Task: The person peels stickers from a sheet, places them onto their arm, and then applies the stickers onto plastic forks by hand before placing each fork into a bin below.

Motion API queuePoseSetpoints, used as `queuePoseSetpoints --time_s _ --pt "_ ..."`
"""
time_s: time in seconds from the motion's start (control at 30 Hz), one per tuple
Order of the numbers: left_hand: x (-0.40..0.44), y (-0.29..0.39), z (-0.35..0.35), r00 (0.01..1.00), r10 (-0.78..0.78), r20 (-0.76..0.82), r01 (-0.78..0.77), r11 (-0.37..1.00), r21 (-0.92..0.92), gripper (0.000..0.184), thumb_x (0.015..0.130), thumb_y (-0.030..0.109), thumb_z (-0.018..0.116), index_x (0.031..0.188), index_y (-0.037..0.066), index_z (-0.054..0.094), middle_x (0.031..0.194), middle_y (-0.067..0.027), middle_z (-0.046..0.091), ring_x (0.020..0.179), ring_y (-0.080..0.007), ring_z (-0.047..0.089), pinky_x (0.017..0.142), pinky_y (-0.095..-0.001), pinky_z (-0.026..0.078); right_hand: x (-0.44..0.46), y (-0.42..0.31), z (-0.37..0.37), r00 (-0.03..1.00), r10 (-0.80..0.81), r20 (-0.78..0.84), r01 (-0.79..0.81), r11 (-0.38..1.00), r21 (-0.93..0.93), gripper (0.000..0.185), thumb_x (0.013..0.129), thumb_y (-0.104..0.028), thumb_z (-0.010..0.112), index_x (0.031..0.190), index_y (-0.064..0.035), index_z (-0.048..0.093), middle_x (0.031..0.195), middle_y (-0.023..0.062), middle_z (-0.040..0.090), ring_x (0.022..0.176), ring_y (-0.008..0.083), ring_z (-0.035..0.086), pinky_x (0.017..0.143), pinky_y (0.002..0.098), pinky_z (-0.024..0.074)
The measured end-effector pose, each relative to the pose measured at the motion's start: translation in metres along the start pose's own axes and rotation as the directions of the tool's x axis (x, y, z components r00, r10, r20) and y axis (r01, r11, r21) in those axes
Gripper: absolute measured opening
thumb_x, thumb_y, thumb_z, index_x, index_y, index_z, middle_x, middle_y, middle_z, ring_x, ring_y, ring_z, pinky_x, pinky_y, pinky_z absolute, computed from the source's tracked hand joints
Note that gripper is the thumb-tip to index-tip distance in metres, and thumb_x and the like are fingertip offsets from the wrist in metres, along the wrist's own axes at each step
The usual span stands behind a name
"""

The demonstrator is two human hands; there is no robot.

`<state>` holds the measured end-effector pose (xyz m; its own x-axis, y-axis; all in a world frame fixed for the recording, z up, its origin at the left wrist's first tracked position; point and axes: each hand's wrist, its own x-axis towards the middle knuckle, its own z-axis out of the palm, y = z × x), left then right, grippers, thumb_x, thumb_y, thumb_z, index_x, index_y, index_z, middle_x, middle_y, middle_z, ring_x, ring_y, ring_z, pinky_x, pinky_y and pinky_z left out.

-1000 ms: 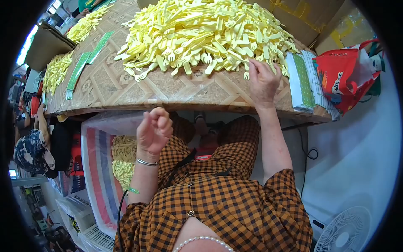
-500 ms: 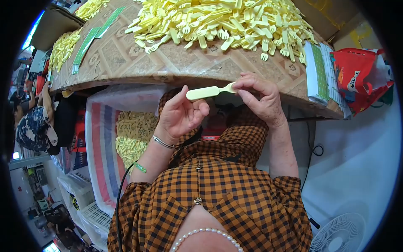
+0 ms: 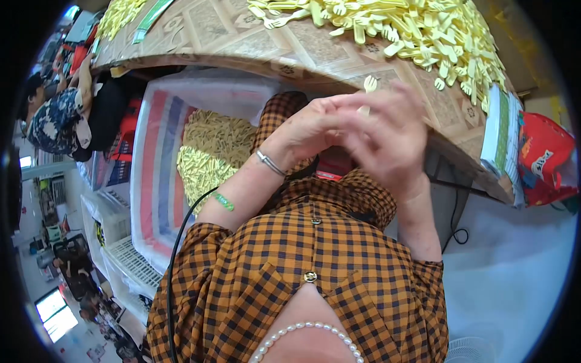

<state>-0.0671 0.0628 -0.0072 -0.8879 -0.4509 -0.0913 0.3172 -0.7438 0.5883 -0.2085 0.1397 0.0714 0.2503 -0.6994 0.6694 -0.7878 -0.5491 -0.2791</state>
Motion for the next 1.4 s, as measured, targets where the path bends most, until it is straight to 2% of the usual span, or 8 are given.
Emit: queuePoseSetpoints --time_s 0.07,0.27,0.5,0.77,0.9,0.97,1.13,1.4 --pt "0.011 -0.001 -0.002 0.998 0.056 -0.015 -0.057 0.997 -0.046 0.041 0.091 0.012 0.064 0.128 0.001 0.052 0.105 -0.0108 0.066 0.093 -0.0193 0.067 0.078 -0.0277 0.057 -0.002 -0.023 0.02 0.995 -0.096 0.033 0.094 0.994 0.064 0.021 0.066 -0.009 0.074 0.087 -0.0124 0.07 0.092 0.0003 0.067 0.087 0.0165 0.063 0.101 0.0417 0.0395" --pt "0.022 0.006 -0.002 0.992 -0.056 -0.11 0.061 0.997 0.041 0.035 0.093 0.016 0.062 0.124 0.004 0.052 0.109 -0.0113 0.066 0.098 -0.0212 0.066 0.084 -0.0306 0.054 -0.005 -0.052 0.063 0.959 -0.272 0.083 0.223 0.9 0.374 0.024 0.07 -0.014 0.077 0.093 -0.0123 0.071 0.091 -0.0006 0.066 0.084 0.0167 0.062 0.102 0.0443 0.0395" --pt "0.029 0.001 -0.002 0.995 -0.008 -0.095 0.003 0.998 -0.056 0.031 0.092 0.012 0.061 0.121 0.004 0.054 0.106 -0.0142 0.067 0.094 -0.0228 0.068 0.079 -0.03 0.057 0.003 -0.07 0.092 0.843 -0.5 0.198 0.37 0.806 0.462 0.028 0.073 -0.017 0.073 0.099 -0.0081 0.068 0.093 0.0017 0.064 0.086 0.0178 0.062 0.099 0.0452 0.0441" --pt "0.027 -0.007 -0.008 0.99 -0.052 -0.13 0.054 0.999 0.006 0.035 0.091 0.013 0.062 0.124 0.004 0.053 0.105 -0.0145 0.068 0.092 -0.0239 0.069 0.075 -0.031 0.057 0.003 -0.076 0.109 0.943 -0.323 0.077 0.229 0.801 0.553 0.012 0.07 -0.011 0.069 0.076 -0.0054 0.06 0.079 0.0055 0.062 0.075 0.0195 0.063 0.086 0.0379 0.0487" --pt "0.022 -0.007 -0.008 0.991 -0.078 -0.11 0.083 0.995 0.048 0.033 0.092 0.016 0.063 0.122 0.007 0.054 0.107 -0.0115 0.067 0.094 -0.0225 0.068 0.076 -0.0292 0.056 0.004 -0.072 0.1 0.995 0.003 0.102 -0.072 0.733 0.677 0.011 0.074 -0.008 0.07 0.082 -0.0042 0.064 0.078 0.0072 0.067 0.074 0.0212 0.066 0.079 0.0371 0.0514" --pt "0.021 -0.005 -0.011 0.99 -0.088 -0.114 0.093 0.995 0.037 0.035 0.092 0.017 0.064 0.123 0.006 0.053 0.11 -0.0119 0.066 0.094 -0.0231 0.068 0.076 -0.0295 0.056 0.01 -0.061 0.084 0.993 0.12 -0.001 -0.088 0.73 0.677 0.009 0.076 -0.006 0.07 0.083 -0.0049 0.064 0.08 0.0065 0.069 0.075 0.0195 0.067 0.082 0.0378 0.0515" --pt "0.005 0.002 -0.009 0.99 0.123 -0.066 -0.128 0.989 -0.07 0.037 0.091 0.013 0.064 0.125 0.002 0.054 0.108 -0.0125 0.066 0.092 -0.02 0.068 0.072 -0.0283 0.059 -0.012 -0.013 0.025 0.923 0.18 -0.341 -0.136 0.979 0.149 0.015 0.08 -0.002 0.067 0.09 -0.0107 0.059 0.091 0.0055 0.073 0.081 0.0166 0.071 0.098 0.0401 0.0423" --pt "-0.004 0.008 0.016 0.99 0.131 0.056 -0.132 0.991 0.013 0.043 0.091 0.013 0.064 0.13 0.002 0.05 0.108 -0.0161 0.067 0.093 -0.0232 0.069 0.072 -0.0274 0.058 -0.034 0.0 -0.003 0.96 0.06 -0.272 -0.125 0.965 -0.229 0.017 0.083 -0.007 0.067 0.095 -0.0127 0.056 0.097 0.003 0.072 0.089 0.0164 0.071 0.102 0.0371 0.0399"
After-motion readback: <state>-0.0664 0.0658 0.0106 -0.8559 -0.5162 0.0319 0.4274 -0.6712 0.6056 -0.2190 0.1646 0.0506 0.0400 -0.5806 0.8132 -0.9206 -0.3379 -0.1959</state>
